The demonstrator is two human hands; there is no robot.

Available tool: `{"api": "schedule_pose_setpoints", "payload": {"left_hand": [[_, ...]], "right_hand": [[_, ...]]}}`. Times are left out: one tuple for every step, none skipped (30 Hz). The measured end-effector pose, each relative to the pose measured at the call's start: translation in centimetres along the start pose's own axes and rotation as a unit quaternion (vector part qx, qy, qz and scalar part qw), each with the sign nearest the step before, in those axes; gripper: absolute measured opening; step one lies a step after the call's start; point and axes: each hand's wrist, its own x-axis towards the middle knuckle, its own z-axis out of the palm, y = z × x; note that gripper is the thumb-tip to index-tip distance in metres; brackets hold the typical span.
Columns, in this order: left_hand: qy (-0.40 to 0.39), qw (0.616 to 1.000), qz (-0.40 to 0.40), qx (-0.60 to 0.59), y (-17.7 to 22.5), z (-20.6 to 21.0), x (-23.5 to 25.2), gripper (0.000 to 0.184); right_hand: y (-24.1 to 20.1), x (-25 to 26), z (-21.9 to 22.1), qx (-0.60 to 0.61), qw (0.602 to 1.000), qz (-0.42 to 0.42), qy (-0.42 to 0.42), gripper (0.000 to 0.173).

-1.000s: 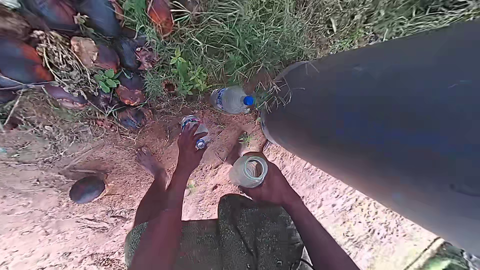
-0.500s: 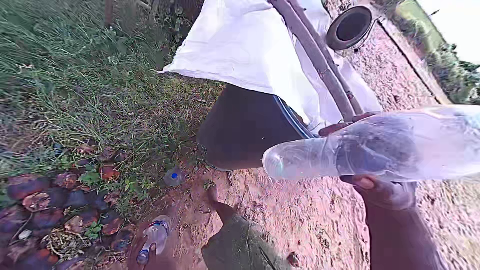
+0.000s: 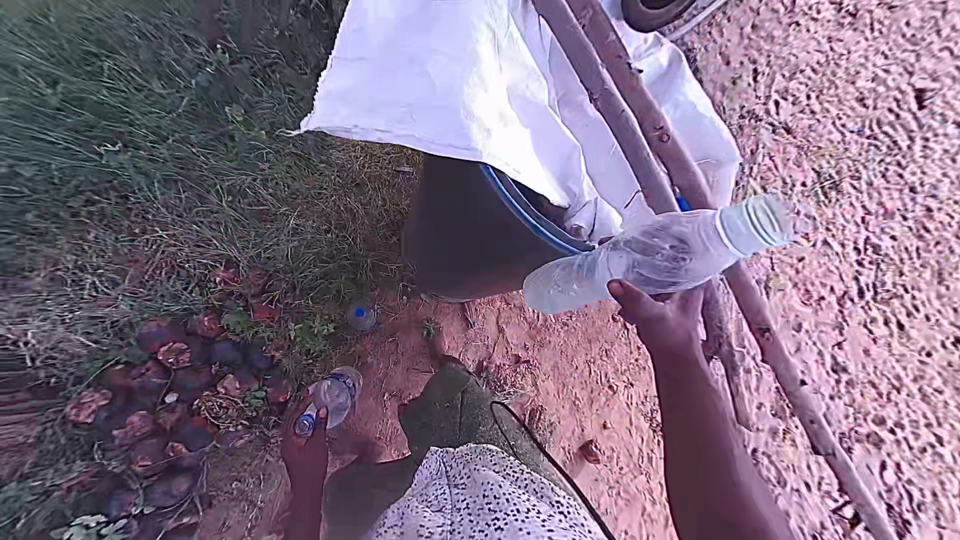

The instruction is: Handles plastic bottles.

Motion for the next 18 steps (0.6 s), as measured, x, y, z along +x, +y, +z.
{"api": "schedule_pose_setpoints", "payload": {"left_hand": [[-0.009,1.000,0.005,-0.003,0.6,0.1,0.5,0.049],[-0.018,1.000,0.012,-0.004,1.1,0.1,0.9,0.049],[-0.028,0.999,0.015,-0.004,1.7,0.0,1.0,0.049],[-0.037,0.999,0.016,-0.001,2.3,-0.1,1.1,0.048],[-0.044,0.999,0.022,0.010,3.0,-0.2,1.1,0.048],[-0.050,0.998,0.032,0.022,3.4,-0.3,1.2,0.048],[-0.054,0.997,0.047,0.037,3.8,-0.5,1.4,0.049],[-0.060,0.995,0.066,0.047,4.2,-0.7,1.5,0.050],[-0.062,0.993,0.091,0.049,4.5,-0.9,1.7,0.050],[-0.062,0.991,0.112,0.047,4.8,-1.1,1.8,0.050],[-0.064,0.989,0.125,0.039,5.1,-1.2,1.8,0.048],[-0.066,0.989,0.127,0.035,5.2,-1.4,1.7,0.047],[-0.066,0.989,0.130,0.035,5.4,-1.5,1.7,0.047],[-0.064,0.988,0.133,0.038,5.7,-1.6,1.6,0.047],[-0.062,0.988,0.135,0.039,5.9,-1.7,1.5,0.047],[-0.061,0.988,0.136,0.039,6.1,-1.9,1.3,0.047],[-0.059,0.989,0.133,0.039,6.3,-2.1,1.0,0.046],[-0.057,0.989,0.127,0.042,6.6,-2.2,0.6,0.047]], "right_hand": [[0.1,-0.1,0.3,-0.001,1.000,0.008,0.003,0.103],[0.4,-0.2,0.5,-0.002,1.000,0.012,0.003,0.101],[0.7,-0.3,0.5,0.005,1.000,0.025,0.005,0.098],[1.0,-0.5,0.4,0.038,0.998,0.043,0.010,0.092],[1.3,-0.8,0.1,0.079,0.995,0.065,0.019,0.082],[1.6,-1.0,-0.3,0.139,0.987,0.083,0.014,0.071],[1.8,-1.1,-0.9,0.216,0.972,0.090,-0.004,0.061],[1.8,-1.2,-1.3,0.294,0.951,0.093,-0.027,0.051],[1.6,-1.5,-1.6,0.361,0.926,0.096,-0.044,0.046],[1.3,-1.6,-1.6,0.418,0.901,0.097,-0.061,0.046],[1.1,-1.7,-1.6,0.464,0.878,0.097,-0.071,0.048],[0.9,-1.9,-1.5,0.502,0.856,0.100,-0.073,0.049],[0.7,-2.0,-1.2,0.529,0.840,0.107,-0.065,0.050],[0.7,-2.1,-1.0,0.544,0.829,0.113,-0.059,0.051],[0.7,-2.2,-0.8,0.551,0.824,0.120,-0.054,0.052],[0.8,-2.2,-0.7,0.553,0.822,0.126,-0.052,0.052],[0.7,-2.3,-0.7,0.554,0.821,0.127,-0.055,0.053],[0.6,-2.2,-0.8,0.557,0.820,0.121,-0.058,0.053]]}}
